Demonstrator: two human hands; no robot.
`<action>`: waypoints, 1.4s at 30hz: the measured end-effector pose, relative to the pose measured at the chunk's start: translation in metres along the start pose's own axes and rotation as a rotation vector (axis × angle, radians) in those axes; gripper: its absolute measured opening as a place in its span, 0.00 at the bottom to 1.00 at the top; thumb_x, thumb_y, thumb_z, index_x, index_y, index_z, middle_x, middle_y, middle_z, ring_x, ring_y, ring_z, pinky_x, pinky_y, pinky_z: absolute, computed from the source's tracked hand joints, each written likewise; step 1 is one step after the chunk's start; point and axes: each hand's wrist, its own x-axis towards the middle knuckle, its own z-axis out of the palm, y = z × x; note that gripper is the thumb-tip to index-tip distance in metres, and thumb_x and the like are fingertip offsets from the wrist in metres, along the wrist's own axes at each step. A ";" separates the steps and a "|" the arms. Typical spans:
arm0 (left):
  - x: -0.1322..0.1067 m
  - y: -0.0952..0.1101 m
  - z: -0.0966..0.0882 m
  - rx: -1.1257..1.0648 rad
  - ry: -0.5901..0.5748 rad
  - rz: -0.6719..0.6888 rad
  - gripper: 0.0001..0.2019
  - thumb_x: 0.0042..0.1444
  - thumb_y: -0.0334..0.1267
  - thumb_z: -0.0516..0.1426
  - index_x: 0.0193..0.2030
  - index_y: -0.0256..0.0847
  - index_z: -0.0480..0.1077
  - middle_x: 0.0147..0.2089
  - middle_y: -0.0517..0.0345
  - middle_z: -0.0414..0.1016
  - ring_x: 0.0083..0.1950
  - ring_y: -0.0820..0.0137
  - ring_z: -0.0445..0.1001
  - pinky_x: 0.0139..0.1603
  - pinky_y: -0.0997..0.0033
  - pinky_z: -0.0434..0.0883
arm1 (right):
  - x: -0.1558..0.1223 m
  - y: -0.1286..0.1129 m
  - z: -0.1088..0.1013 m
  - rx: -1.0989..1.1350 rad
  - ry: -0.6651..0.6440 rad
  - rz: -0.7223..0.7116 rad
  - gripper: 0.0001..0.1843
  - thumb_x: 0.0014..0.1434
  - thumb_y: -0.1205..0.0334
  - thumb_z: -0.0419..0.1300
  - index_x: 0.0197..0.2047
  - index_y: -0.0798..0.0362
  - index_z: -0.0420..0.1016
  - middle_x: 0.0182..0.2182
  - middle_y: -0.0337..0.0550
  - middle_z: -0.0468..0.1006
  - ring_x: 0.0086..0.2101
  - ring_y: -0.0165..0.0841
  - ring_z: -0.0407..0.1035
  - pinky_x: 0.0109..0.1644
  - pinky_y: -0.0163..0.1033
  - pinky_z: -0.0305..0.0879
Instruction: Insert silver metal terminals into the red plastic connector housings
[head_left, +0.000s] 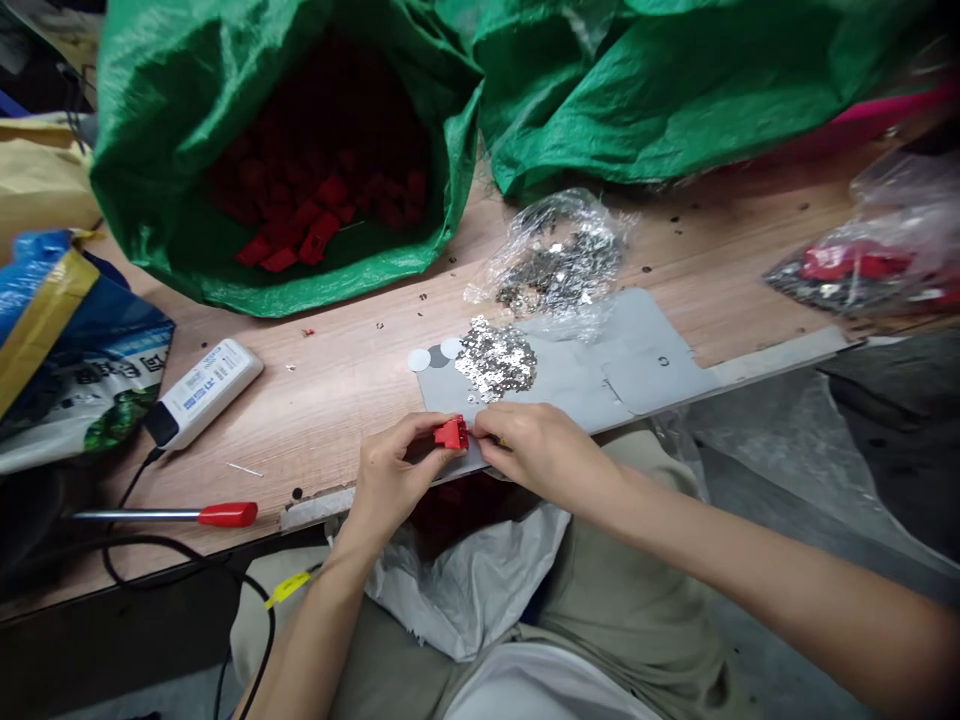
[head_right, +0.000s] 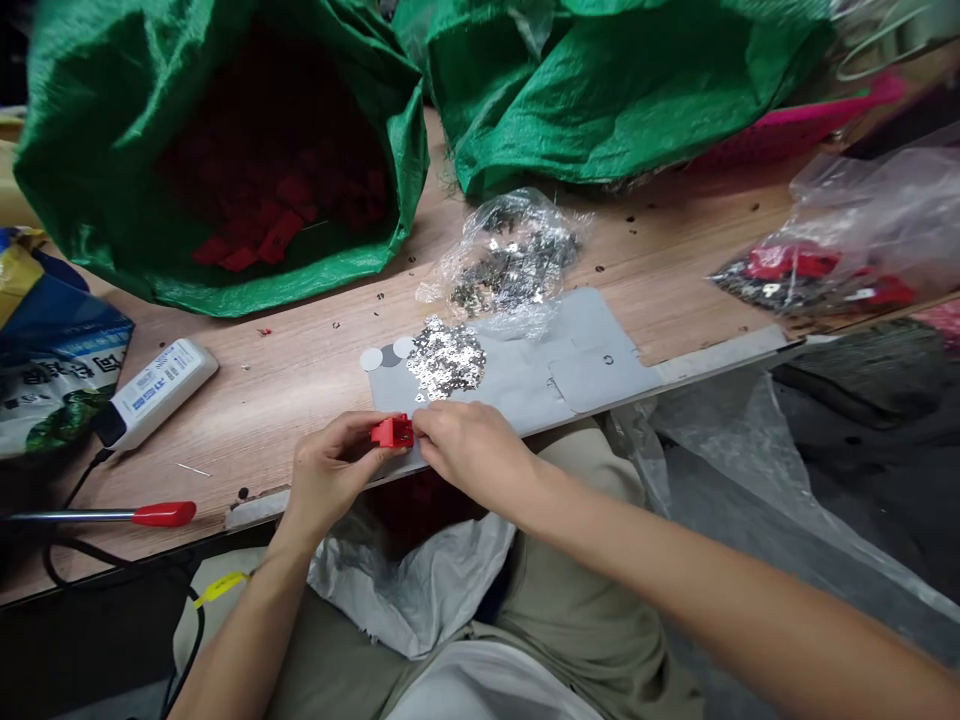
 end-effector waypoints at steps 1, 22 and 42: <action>0.000 -0.001 0.000 -0.005 0.001 -0.005 0.13 0.56 0.33 0.65 0.48 0.45 0.75 0.46 0.62 0.80 0.45 0.72 0.80 0.51 0.75 0.76 | -0.001 0.002 0.002 0.036 0.019 -0.002 0.07 0.57 0.75 0.61 0.30 0.55 0.71 0.27 0.39 0.72 0.28 0.30 0.64 0.33 0.35 0.52; 0.000 -0.010 0.009 -0.141 0.042 0.043 0.16 0.53 0.37 0.64 0.49 0.38 0.73 0.45 0.52 0.80 0.46 0.64 0.79 0.52 0.64 0.76 | -0.002 0.014 -0.002 0.263 0.067 -0.046 0.05 0.56 0.69 0.59 0.31 0.55 0.76 0.27 0.38 0.76 0.29 0.32 0.69 0.34 0.33 0.57; -0.001 -0.003 0.006 -0.103 0.015 -0.064 0.15 0.54 0.36 0.64 0.49 0.40 0.75 0.46 0.53 0.79 0.48 0.64 0.79 0.55 0.64 0.74 | 0.003 0.000 -0.006 -0.178 -0.048 -0.075 0.07 0.60 0.72 0.57 0.32 0.54 0.74 0.30 0.43 0.78 0.33 0.35 0.70 0.33 0.38 0.49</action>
